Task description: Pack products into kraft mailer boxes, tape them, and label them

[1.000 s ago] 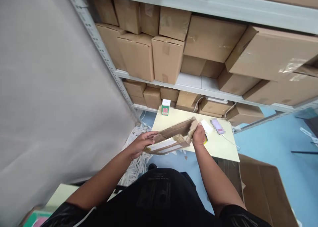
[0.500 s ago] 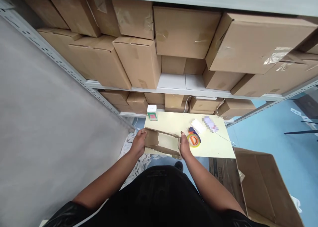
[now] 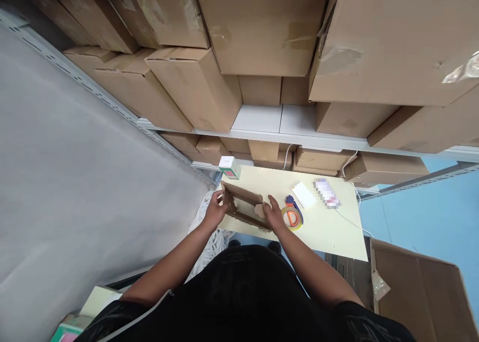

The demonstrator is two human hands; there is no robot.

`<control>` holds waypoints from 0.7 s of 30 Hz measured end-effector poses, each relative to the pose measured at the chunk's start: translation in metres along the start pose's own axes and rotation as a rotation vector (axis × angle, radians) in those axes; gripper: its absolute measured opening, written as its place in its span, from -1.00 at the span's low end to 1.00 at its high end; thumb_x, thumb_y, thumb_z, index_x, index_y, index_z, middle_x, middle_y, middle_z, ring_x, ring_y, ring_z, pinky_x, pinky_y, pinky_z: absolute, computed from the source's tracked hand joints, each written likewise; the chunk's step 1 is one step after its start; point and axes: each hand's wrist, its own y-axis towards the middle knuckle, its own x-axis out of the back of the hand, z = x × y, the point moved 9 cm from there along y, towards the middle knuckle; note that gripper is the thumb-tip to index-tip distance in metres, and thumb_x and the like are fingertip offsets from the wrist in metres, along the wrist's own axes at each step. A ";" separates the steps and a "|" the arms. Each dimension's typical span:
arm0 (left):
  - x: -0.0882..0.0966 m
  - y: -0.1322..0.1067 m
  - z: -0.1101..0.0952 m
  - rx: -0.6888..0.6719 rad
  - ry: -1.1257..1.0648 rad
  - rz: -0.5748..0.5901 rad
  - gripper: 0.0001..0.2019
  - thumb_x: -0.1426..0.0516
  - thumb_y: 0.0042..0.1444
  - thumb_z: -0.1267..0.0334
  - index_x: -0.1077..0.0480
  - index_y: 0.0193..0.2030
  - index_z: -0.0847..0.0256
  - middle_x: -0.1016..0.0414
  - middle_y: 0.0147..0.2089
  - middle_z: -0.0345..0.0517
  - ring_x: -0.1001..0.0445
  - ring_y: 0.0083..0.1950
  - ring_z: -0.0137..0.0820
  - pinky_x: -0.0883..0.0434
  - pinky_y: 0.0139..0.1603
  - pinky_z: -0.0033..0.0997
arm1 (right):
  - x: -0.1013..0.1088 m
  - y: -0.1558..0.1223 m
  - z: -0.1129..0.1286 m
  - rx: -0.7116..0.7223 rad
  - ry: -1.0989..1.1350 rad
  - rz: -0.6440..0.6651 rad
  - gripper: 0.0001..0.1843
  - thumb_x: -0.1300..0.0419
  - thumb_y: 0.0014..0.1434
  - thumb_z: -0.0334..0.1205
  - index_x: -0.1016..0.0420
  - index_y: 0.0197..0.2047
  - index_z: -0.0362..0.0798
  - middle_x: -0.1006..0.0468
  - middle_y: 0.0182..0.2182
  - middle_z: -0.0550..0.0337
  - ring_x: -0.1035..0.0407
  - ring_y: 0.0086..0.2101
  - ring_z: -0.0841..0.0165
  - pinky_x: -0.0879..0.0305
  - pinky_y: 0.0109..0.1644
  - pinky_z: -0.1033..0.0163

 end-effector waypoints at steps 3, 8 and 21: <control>-0.002 0.010 -0.001 -0.046 0.093 0.066 -0.43 -0.21 -0.05 0.38 -0.37 0.17 0.11 -0.36 0.33 0.03 -0.38 0.32 -0.09 -0.33 0.31 -0.05 | 0.004 -0.005 0.014 0.065 0.030 0.021 -0.29 -0.15 0.24 0.21 -0.38 0.38 0.12 -0.25 0.42 0.14 -0.07 0.42 0.07 0.03 0.50 -0.11; -0.016 0.018 -0.004 -0.130 0.138 0.275 -0.21 -0.17 -0.03 0.41 -0.22 0.43 0.07 -0.11 0.54 0.04 -0.12 0.53 -0.03 -0.11 0.50 0.04 | 0.005 -0.023 0.020 0.171 -0.016 0.072 -0.27 -0.27 0.15 0.12 -0.39 0.36 0.16 -0.25 0.42 0.20 -0.02 0.44 0.09 -0.02 0.49 -0.05; -0.006 0.006 -0.024 -0.404 0.343 0.883 -0.07 -0.45 -0.16 -0.12 -0.37 0.38 0.09 -0.05 0.57 0.09 -0.02 0.56 0.12 -0.16 0.51 0.00 | 0.033 -0.013 0.023 0.082 -0.228 -0.433 -0.37 -0.33 -0.02 0.11 -0.37 0.08 0.05 -0.49 -0.04 0.12 -0.39 -0.19 0.22 -0.40 -0.04 0.09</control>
